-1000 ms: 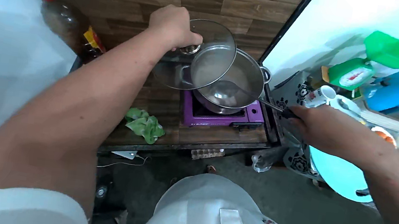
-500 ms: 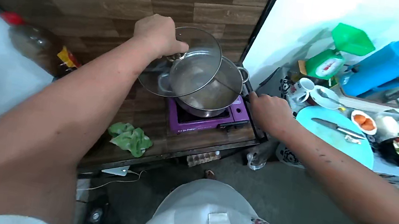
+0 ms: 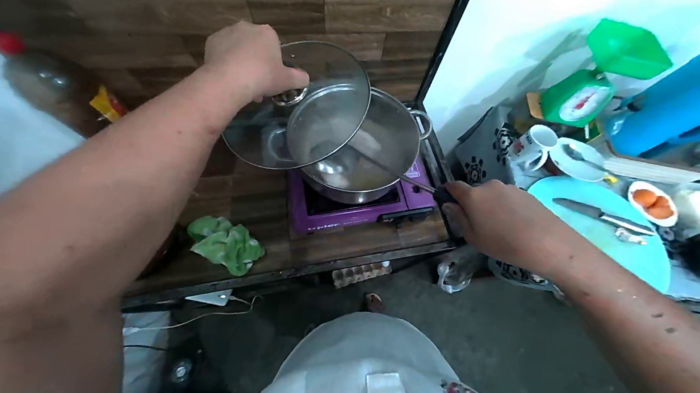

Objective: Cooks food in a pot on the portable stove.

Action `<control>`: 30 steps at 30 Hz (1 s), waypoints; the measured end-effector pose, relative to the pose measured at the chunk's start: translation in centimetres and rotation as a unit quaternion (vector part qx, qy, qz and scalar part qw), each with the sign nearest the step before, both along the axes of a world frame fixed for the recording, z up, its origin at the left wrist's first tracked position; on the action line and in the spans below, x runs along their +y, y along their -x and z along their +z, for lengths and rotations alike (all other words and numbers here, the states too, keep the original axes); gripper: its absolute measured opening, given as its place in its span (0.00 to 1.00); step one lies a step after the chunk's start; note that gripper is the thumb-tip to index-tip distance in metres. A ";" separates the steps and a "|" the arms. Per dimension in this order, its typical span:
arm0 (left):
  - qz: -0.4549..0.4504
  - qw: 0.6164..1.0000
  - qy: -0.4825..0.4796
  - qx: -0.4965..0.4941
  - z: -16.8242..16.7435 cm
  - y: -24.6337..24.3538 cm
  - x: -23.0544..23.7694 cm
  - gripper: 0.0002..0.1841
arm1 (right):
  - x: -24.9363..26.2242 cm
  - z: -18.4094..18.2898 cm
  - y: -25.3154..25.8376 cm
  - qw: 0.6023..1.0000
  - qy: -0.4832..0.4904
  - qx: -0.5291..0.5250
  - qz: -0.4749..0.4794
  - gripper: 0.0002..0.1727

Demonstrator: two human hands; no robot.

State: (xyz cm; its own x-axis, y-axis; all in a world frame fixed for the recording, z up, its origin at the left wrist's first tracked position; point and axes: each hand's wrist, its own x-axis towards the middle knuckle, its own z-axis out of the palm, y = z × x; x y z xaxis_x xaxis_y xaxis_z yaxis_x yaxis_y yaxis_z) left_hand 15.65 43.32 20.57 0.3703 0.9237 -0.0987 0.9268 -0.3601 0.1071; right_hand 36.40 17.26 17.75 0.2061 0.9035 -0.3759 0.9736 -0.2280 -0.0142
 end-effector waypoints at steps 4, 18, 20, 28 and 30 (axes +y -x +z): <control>0.002 1.000 0.004 -0.003 0.0 0.0 -0.4 0.34 | 1.5 -1.4 -0.6 0.999 -0.031 -0.033 -0.020 0.19; 0.008 1.000 0.003 0.009 0.0 0.6 0.2 0.34 | 2.1 -3.3 -6.6 0.938 -0.280 -0.010 0.205 0.22; 0.013 1.000 0.009 0.012 0.1 0.4 0.2 0.33 | 3.9 -4.3 -8.6 0.921 -0.296 0.006 0.255 0.22; 0.005 1.000 0.009 0.012 0.6 -0.7 -0.1 0.34 | 7.3 -4.5 -13.1 0.899 -0.321 0.013 0.299 0.19; 0.004 1.000 0.007 0.008 0.7 -0.7 -0.1 0.34 | 6.6 -3.0 -13.6 0.896 -0.335 -0.021 0.290 0.19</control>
